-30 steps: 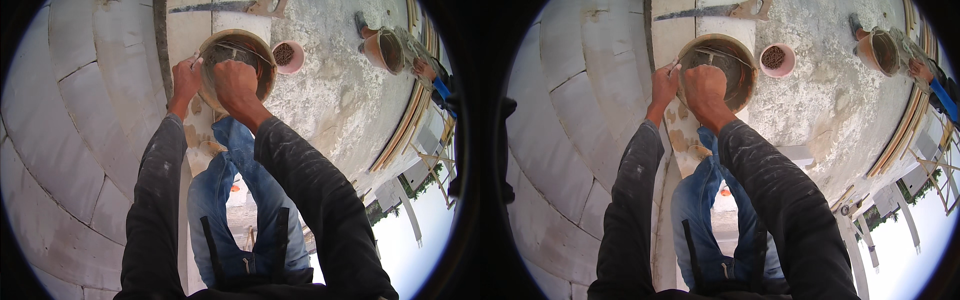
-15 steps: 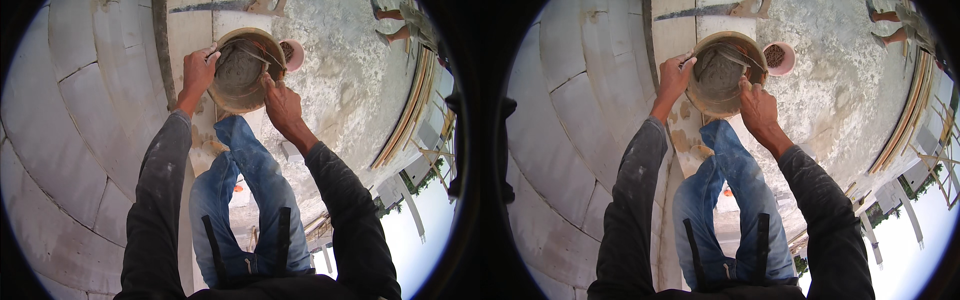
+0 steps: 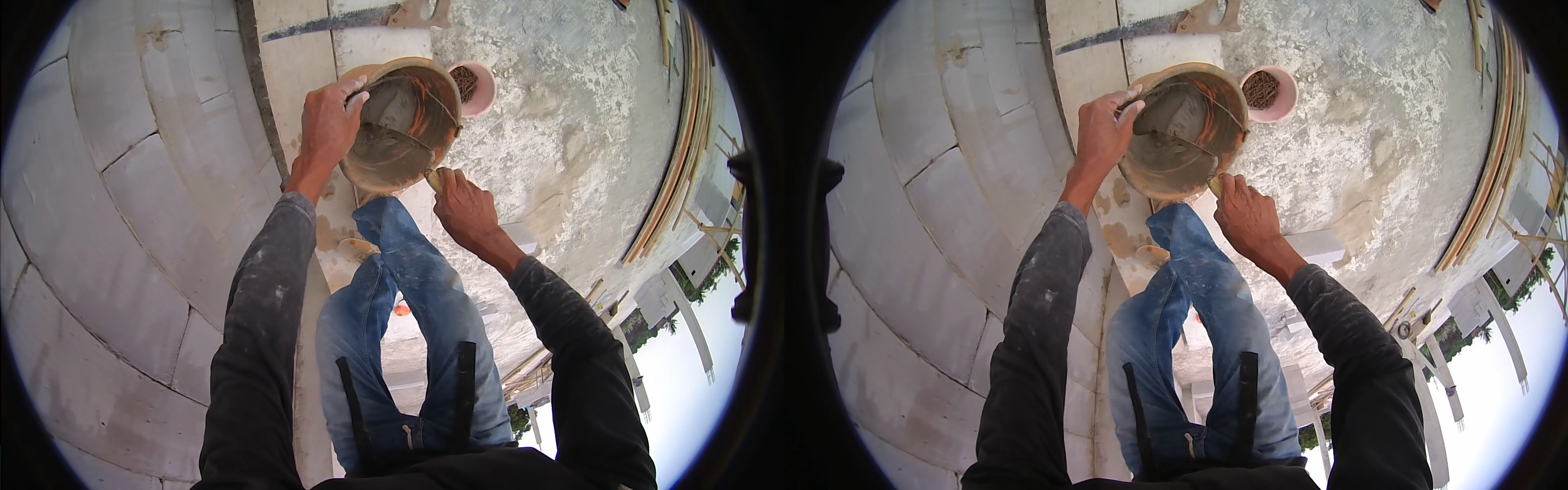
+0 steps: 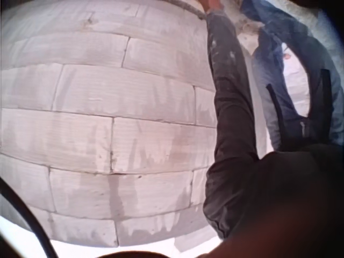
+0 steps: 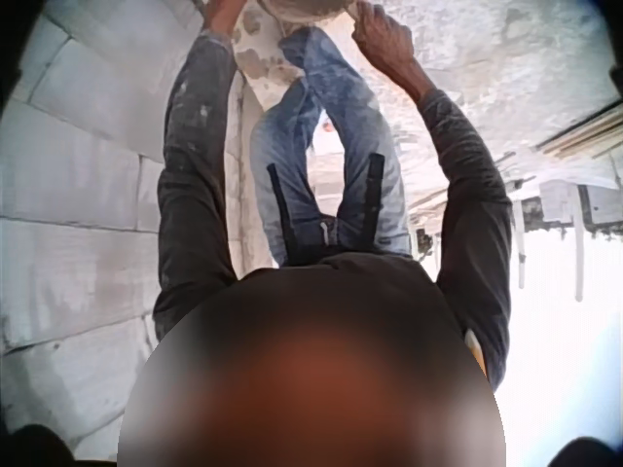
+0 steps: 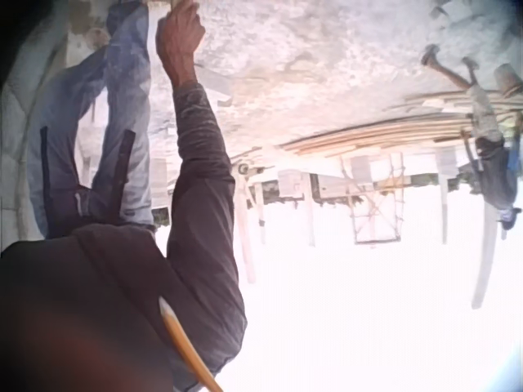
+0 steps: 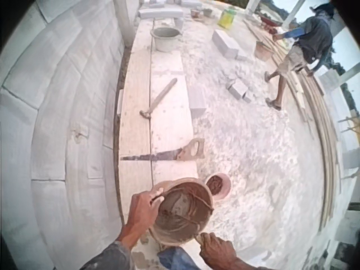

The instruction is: The person pours water onto a rooftop surface, then scoops cement from a bucket and applies it to the roof edge using a trowel. They place a large white tile onto the wet cement and press it into position, then continue applying cement to secure the tile.

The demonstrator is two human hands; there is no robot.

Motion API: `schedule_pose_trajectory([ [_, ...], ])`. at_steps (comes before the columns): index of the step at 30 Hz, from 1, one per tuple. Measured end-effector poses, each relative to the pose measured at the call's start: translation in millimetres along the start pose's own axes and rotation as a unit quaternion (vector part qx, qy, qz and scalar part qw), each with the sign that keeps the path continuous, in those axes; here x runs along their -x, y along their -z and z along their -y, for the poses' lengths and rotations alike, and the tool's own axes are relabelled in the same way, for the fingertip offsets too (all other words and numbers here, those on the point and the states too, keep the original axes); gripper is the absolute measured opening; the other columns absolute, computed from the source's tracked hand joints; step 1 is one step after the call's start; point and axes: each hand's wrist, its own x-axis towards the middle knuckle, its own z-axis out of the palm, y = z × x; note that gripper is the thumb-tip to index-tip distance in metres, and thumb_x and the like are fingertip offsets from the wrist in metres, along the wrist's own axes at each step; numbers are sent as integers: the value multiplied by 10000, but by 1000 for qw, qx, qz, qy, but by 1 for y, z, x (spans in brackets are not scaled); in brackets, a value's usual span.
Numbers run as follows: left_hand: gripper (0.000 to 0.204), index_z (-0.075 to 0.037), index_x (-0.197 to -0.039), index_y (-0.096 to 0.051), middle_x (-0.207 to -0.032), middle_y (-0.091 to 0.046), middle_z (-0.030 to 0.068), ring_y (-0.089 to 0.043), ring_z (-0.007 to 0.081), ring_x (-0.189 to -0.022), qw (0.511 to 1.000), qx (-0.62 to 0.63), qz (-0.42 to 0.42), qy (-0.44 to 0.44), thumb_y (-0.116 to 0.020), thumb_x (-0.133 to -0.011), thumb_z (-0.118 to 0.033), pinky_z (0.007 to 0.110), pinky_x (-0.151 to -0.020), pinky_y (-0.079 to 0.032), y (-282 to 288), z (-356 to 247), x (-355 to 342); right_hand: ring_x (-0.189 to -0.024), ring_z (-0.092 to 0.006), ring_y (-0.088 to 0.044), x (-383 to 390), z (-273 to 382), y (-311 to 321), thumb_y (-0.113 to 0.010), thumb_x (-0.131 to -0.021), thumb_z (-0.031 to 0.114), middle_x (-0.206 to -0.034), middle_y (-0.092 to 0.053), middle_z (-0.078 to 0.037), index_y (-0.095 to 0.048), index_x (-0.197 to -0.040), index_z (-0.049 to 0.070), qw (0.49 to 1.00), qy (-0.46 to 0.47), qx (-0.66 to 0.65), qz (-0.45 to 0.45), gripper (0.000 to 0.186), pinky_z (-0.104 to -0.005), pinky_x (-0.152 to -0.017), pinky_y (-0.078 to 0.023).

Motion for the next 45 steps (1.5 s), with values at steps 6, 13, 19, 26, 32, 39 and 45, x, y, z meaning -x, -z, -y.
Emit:
schedule_pose_trajectory([
  [6, 279, -13, -1200, -774, -1067, -776, 226, -768, 336, -916, 998, -57, 15, -21, -762, -947, -129, 392, -819, -582, -2, 1, -14, -838, -479, -713, -34, 31, -48, -608, -998, 234, -1064, -657, -296, -446, -1327, -63, 990, 0, -132, 49, 472, -542, -756, -597],
  [13, 339, -5, -1237, -754, -1045, -790, 202, -774, 319, -903, 989, -138, 22, 52, -766, -957, -195, 368, -830, -581, 21, 34, -38, -901, -435, -733, -8, 38, -35, -694, -964, 277, -968, -727, -292, -645, -1245, -39, 931, -47, -362, 5, 426, -474, -810, -571],
  [19, 552, 4, -1396, -660, -1230, -748, 235, -747, 329, -1101, 993, -94, 33, 61, -763, -970, -330, 391, -975, -559, 44, 49, -33, -845, -403, -725, 9, 8, -24, -715, -947, 270, -979, -732, -235, -673, -1244, -4, 934, -49, -353, 17, 407, -439, -789, -575],
  [26, 880, -45, -1656, -275, -1645, -378, 266, -376, 412, -1520, 986, -24, -108, 123, -751, -954, -279, 470, -1250, -319, 65, 55, 100, -789, -346, -722, 7, 44, -34, -679, -936, 156, -990, -628, -135, -514, -1309, 69, 994, -8, 13, -107, 417, -489, -670, -586],
  [32, 841, -16, -1623, -342, -1577, -459, 277, -435, 401, -1480, 963, -55, 0, 263, -769, -935, -243, 452, -1239, -343, 67, 89, 308, -811, -358, -727, -28, 67, -32, -655, -947, 134, -976, -645, -203, -479, -1171, 25, 991, 4, 119, -62, 305, -452, -666, -566],
  [39, 687, 43, -1508, -489, -1462, -591, 274, -636, 372, -1281, 893, 45, -35, 446, -785, -938, -200, 417, -1095, -504, 60, 80, 534, -853, -305, -717, -44, 43, -17, -625, -988, 212, -973, -652, -150, -521, -1145, 48, 965, 53, 252, -59, 250, -419, -688, -562],
  [45, 670, 45, -1486, -514, -1473, -582, 266, -628, 378, -1299, 793, 94, -23, 602, -799, -950, -237, 437, -1093, -518, 56, 5, 668, -822, -250, -699, -54, 35, -7, -636, -929, 125, -986, -652, -107, -593, -1068, 62, 938, 131, 308, -95, 159, -356, -658, -506],
])
